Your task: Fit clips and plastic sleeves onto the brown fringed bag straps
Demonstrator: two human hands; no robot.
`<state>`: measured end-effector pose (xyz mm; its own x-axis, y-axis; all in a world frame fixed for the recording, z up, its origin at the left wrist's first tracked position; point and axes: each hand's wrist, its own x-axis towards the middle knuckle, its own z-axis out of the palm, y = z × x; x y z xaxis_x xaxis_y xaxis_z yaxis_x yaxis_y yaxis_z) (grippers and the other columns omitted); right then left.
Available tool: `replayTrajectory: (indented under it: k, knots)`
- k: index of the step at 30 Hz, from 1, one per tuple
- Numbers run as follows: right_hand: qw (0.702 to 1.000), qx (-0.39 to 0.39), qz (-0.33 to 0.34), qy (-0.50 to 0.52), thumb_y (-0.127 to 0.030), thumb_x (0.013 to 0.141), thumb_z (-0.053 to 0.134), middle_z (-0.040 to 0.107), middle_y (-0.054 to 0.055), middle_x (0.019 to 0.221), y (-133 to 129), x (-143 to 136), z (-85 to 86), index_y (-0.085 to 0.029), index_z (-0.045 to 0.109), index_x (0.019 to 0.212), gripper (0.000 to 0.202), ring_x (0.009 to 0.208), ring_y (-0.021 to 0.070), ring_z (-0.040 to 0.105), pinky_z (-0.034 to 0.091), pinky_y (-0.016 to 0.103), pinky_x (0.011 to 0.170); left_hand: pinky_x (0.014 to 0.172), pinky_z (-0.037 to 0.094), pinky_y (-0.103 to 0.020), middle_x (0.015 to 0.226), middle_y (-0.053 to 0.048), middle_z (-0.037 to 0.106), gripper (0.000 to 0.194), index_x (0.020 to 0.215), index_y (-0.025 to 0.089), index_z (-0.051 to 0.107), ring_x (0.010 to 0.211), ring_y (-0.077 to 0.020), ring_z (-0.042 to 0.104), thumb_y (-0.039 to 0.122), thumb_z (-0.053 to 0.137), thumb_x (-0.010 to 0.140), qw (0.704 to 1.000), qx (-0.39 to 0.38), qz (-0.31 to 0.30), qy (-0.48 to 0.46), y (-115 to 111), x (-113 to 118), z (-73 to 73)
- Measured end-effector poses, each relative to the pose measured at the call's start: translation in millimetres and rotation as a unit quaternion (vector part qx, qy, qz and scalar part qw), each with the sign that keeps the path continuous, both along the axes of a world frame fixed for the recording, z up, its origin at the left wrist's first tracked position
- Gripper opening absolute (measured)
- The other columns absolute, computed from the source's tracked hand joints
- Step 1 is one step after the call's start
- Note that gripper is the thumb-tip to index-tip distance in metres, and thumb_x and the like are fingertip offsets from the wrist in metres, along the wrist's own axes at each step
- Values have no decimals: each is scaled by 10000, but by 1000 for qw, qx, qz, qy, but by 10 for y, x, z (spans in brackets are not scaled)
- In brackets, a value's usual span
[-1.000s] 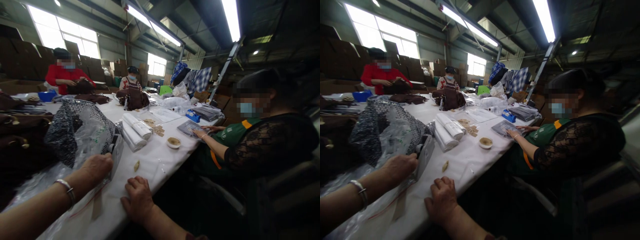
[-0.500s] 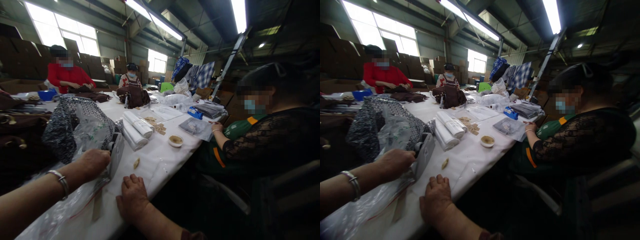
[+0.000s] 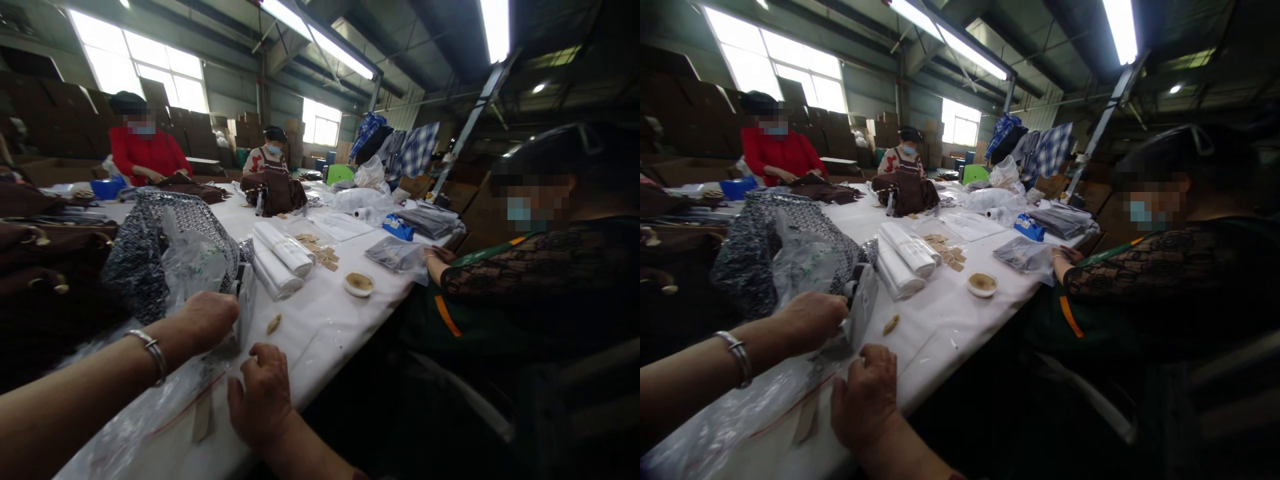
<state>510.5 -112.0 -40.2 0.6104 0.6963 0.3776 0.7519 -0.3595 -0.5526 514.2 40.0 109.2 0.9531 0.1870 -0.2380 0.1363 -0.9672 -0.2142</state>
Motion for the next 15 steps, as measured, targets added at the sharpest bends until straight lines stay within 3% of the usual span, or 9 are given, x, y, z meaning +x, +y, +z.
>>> replayTrajectory:
  k: [3,6,10,15]
  knots:
    - [998,-55,20,-3,-445,728,742,598,110,1048,-270,-11,55,-188,642,907,329,1013,322,515,408,539,920,752,533,-425,932,-244,725,183,847,69,714,911,-386,701,98,541,796,1000,-4,-1,0,-21,-31,-42]
    - [995,-87,40,-35,-384,757,730,605,119,1050,-349,-12,19,-181,647,931,281,1012,325,512,419,531,887,749,529,-441,930,-253,725,203,866,61,714,910,-396,700,71,524,795,1000,-7,0,-7,-16,-30,-41]
    - [993,-99,27,-63,-221,844,638,630,118,951,-102,-26,-127,-171,657,824,57,936,303,545,451,492,811,747,538,-469,898,-254,729,164,842,66,721,892,-415,702,78,572,776,1000,-13,3,-11,19,6,20]
    - [995,-63,43,-61,-226,861,618,635,103,905,168,-60,-192,-174,654,805,85,913,288,558,470,472,822,758,541,-463,882,-251,724,186,855,45,722,890,-401,702,69,553,779,1000,-16,12,-22,-42,56,-18]
